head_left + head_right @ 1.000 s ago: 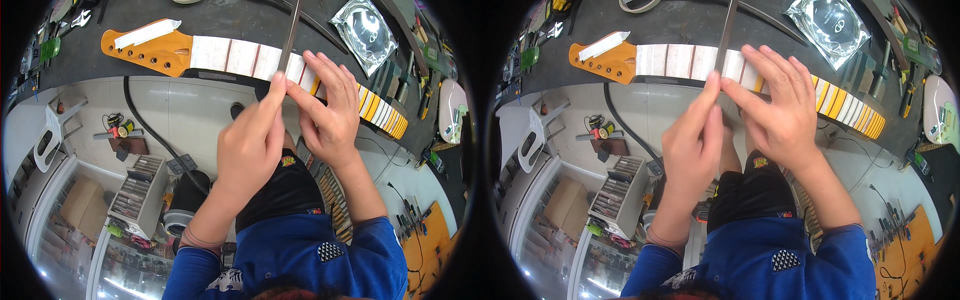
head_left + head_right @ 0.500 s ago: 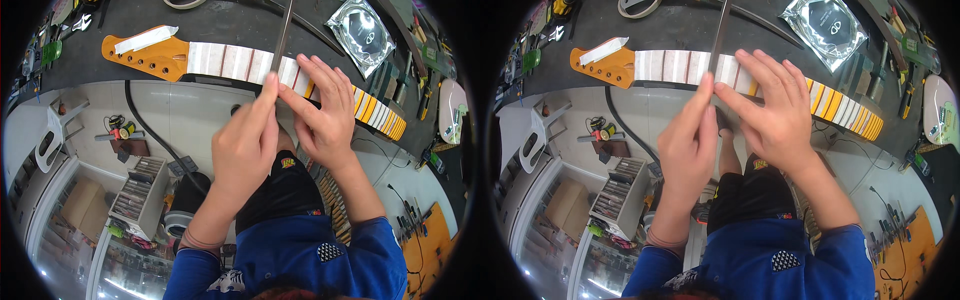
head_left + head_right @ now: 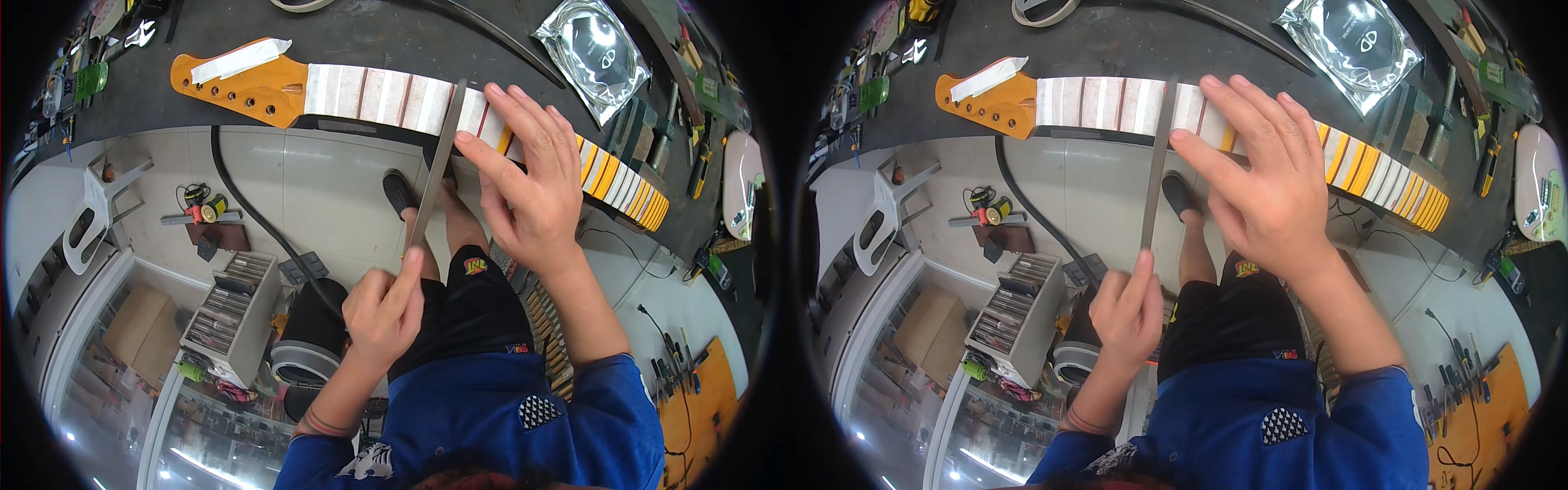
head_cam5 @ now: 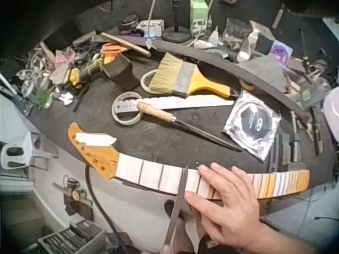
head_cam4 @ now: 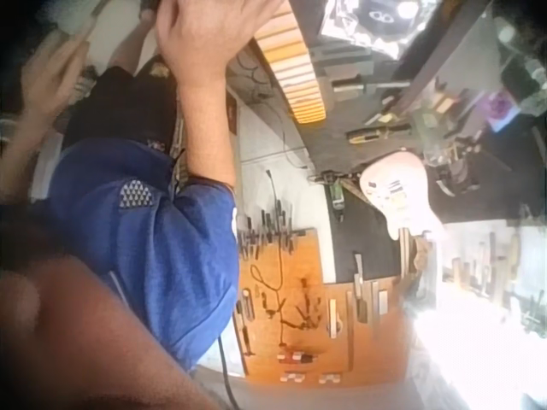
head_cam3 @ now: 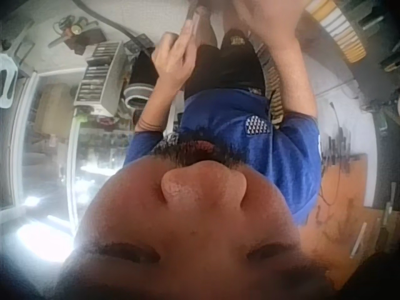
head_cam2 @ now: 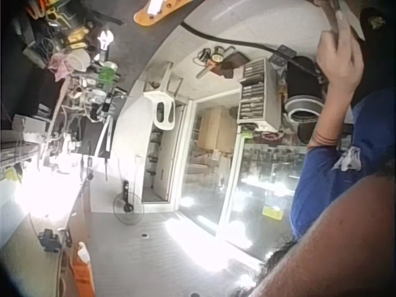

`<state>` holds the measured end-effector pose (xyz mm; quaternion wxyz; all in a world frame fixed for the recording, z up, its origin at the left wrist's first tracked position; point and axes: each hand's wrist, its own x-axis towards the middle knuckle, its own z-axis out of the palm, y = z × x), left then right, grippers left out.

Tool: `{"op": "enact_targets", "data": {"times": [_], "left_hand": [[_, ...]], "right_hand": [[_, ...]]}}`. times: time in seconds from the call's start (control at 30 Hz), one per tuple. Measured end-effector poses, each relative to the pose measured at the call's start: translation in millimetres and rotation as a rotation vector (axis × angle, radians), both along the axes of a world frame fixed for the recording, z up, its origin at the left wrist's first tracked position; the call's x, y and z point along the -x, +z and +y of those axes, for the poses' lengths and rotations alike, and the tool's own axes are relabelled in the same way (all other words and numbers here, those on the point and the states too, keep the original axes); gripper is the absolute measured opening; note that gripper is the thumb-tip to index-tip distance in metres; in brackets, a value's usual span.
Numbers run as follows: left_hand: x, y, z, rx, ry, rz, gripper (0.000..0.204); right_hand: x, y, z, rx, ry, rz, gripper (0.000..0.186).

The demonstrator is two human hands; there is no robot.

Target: The person files the frets of a guitar neck. Using a metal file, the person repeatedly slides the tool across the frets to level them, then uses a brush to clean away debris before filing the nut area.

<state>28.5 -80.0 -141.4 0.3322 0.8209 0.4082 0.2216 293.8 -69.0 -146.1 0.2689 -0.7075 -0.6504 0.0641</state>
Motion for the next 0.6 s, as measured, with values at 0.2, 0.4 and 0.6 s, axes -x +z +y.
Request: {"op": "enact_targets", "data": {"times": [0.2,0.4,0.6], "left_hand": [[-15,15,8,0.065,0.050,0.092,0.065],[-77,10,66,0.081,0.081,0.017,0.063],[3,13,-8,0.117,0.035,-0.015,0.057]], "right_hand": [[2,1,1,0.013,-0.005,-0.034,0.060],[6,-1,4,0.012,-0.021,-0.036,0.061],[4,-1,1,0.030,-0.020,-0.047,0.062]]}}
